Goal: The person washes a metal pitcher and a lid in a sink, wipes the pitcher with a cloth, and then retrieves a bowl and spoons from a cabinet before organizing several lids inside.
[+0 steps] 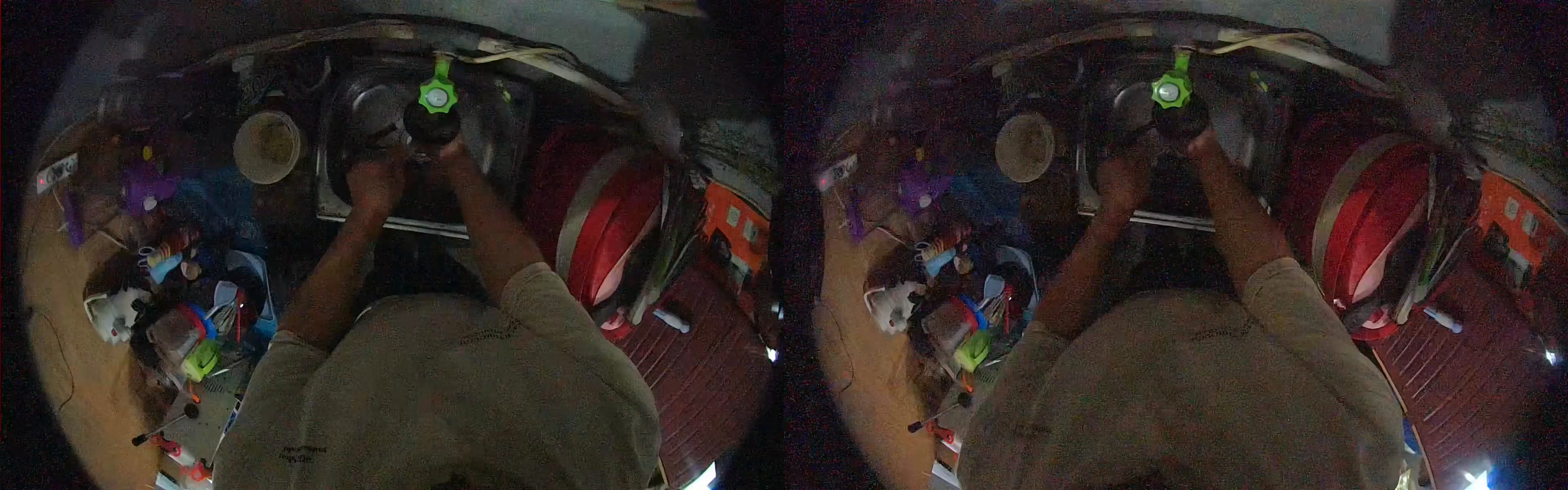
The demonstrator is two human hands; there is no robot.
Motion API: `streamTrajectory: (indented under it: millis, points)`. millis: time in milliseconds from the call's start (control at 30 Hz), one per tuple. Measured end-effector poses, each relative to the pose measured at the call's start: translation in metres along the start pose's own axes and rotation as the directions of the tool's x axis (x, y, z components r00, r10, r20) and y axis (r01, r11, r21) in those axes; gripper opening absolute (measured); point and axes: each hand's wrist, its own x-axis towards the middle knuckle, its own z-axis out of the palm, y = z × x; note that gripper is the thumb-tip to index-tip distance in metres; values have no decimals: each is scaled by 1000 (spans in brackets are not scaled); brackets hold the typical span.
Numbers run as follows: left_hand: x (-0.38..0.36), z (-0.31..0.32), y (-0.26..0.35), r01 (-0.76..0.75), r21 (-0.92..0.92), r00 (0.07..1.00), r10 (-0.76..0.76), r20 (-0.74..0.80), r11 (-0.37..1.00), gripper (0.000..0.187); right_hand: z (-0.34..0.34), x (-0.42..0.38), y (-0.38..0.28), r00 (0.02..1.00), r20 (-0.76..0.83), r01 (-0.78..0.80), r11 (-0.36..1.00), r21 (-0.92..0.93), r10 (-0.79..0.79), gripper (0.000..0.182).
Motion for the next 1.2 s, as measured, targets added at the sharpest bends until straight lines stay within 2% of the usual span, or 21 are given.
streamTrajectory:
  millis: [133, 233, 333, 400, 467, 533, 567, 600, 633, 667, 700, 733, 767, 833, 900, 967, 1033, 1067, 1100, 1133, 1200]
  points:
    - [0, -5, 4, -11, 29, 1000, 11, 4, 1000, 24, -2, -2, 1, 1000, -10, 8, 999, -53, -9, 48]
    - [-9, -7, 4, -4, 4, 993, 3, 115, 1000, 22, -3, -14, 8, 1000, -9, 10, 987, -158, -11, 47]
    - [-15, -23, 12, 99, -9, 994, -98, 36, 995, 14, -8, -34, 11, 1000, 10, 8, 949, -317, -5, 46]
    - [-16, -44, 20, -39, -283, 987, -7, -161, 958, 10, -14, -46, 14, 999, 44, 7, 906, -423, 13, 45]
    - [-16, -43, 12, -54, -254, 984, 8, -178, 966, 13, -16, -47, 16, 996, 77, 9, 869, -495, 34, 44]
    - [-15, -50, 10, -57, -221, 981, 13, -196, 974, 16, -9, -43, 30, 997, 63, -9, 890, -456, 42, 48]
    - [-13, -56, 10, -62, -154, 988, 39, -149, 986, 18, -1, -38, 41, 998, 29, -36, 937, -348, 48, 52]
    - [-12, -60, 10, -69, -86, 993, 61, -99, 994, 19, 17, -27, 68, 999, -12, -52, 996, -67, 51, 57]
    - [-11, -60, 10, -72, -85, 993, 63, -101, 994, 19, 43, -7, 109, 997, -67, -13, 904, 427, 46, 63]
    - [-10, -60, 11, -101, -62, 986, 91, -141, 993, 22, 70, 9, 154, 992, -119, 60, 637, 769, 51, 68]
    - [-9, -60, 13, -129, -36, 976, 121, -180, 991, 24, 64, 7, 142, 993, -105, 7, 867, 499, 53, 70]
    - [-9, -58, 11, -130, -34, 976, 122, -180, 991, 24, 57, 2, 127, 994, -90, -49, 985, 163, 64, 71]
    - [-9, -55, 7, -174, -93, 959, 147, -243, 980, 24, 50, -3, 108, 994, -79, -95, 977, -193, 81, 72]
    - [-11, -46, -4, -220, -147, 937, 167, -306, 964, 24, 29, -17, 59, 992, -73, -123, 843, -523, 99, 73]
    - [-13, -39, -16, -179, -65, 951, 155, -268, 982, 24, -3, -38, -1, 994, -87, -91, 904, -418, 60, 77]
    - [-11, -48, -6, -199, -91, 945, 166, -281, 976, 23, -31, -59, -44, 993, -86, -103, 947, -305, 80, 80]
    - [-9, -60, 5, -216, -117, 939, 174, -298, 969, 22, -26, -50, -33, 991, -74, -124, 966, -228, 110, 81]
    - [-9, -66, 9, -120, -87, 980, 104, -170, 989, 22, -7, -30, 3, 985, -52, -127, 889, 441, 166, 63]
    - [-10, -68, 12, -26, -45, 999, 24, -42, 999, 22, -3, -23, 1, 980, 4, -86, 406, 910, 200, 45]
    - [-10, -67, 12, -21, -43, 999, 19, -42, 999, 22, 0, -24, 0, 980, 8, -89, 406, 910, 198, 45]
    - [-5, -59, 12, -78, -112, 996, 72, -57, 991, 24, -2, -36, -19, 994, -62, -28, 767, 641, 88, 44]
